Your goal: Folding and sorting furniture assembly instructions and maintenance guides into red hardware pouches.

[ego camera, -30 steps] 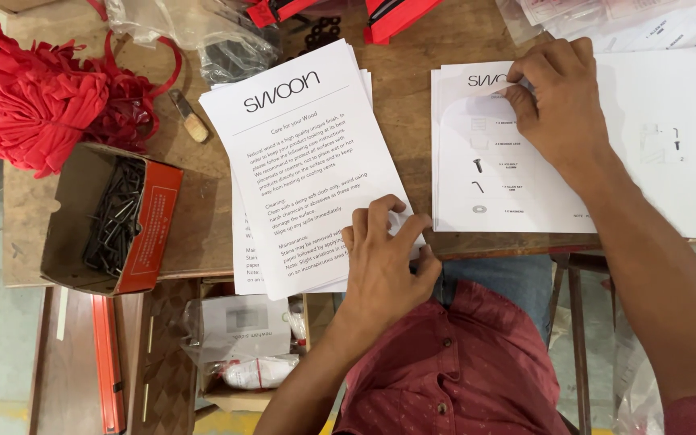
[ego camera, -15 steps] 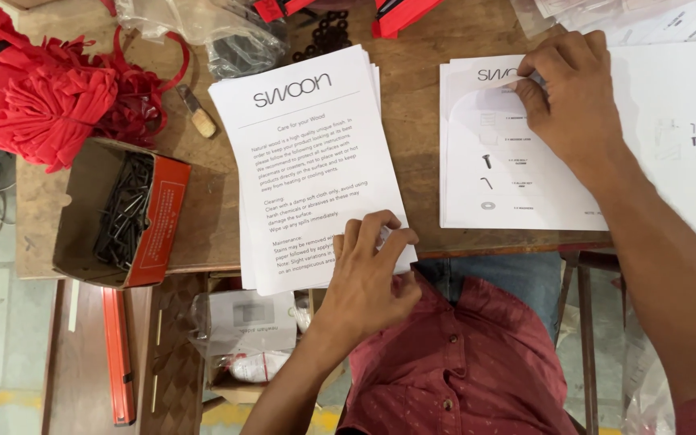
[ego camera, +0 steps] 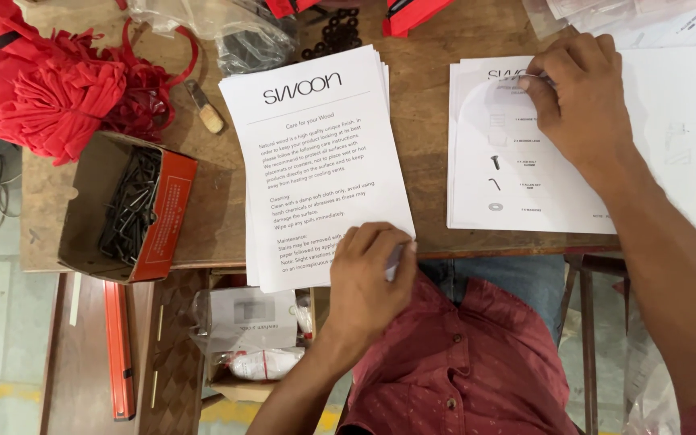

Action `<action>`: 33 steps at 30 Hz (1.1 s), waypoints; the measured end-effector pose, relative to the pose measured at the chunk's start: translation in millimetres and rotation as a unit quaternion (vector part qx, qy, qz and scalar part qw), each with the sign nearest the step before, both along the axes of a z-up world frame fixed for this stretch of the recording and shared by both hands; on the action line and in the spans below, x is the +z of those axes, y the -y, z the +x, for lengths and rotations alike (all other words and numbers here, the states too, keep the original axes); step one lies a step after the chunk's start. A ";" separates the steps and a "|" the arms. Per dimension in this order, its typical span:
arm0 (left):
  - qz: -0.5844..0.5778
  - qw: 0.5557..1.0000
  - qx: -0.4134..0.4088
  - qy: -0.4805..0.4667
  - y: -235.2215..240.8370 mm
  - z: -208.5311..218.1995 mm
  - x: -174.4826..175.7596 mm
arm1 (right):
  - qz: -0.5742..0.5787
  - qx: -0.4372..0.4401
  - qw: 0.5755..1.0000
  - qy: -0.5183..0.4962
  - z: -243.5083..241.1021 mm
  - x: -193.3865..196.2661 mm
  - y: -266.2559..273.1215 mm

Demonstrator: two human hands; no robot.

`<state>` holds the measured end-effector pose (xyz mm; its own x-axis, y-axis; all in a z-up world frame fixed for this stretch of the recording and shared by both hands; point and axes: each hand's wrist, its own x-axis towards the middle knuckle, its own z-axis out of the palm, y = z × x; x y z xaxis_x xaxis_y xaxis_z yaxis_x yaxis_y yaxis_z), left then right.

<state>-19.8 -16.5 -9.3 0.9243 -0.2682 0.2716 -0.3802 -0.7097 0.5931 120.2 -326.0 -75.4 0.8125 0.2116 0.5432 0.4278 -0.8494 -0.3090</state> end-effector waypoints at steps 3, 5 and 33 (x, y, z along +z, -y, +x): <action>-0.097 0.994 0.035 -0.018 -3.8 1.1 2.4 | -0.005 0.003 1.000 0.015 -2.9 10.3 -3.8; -0.093 0.992 0.088 -0.023 -7.4 1.7 2.6 | 0.046 -0.017 0.999 0.024 -2.2 11.4 -3.4; -0.216 0.935 0.146 -0.239 -27.4 7.7 -1.8 | 0.065 -0.006 0.998 0.008 -1.7 5.2 2.3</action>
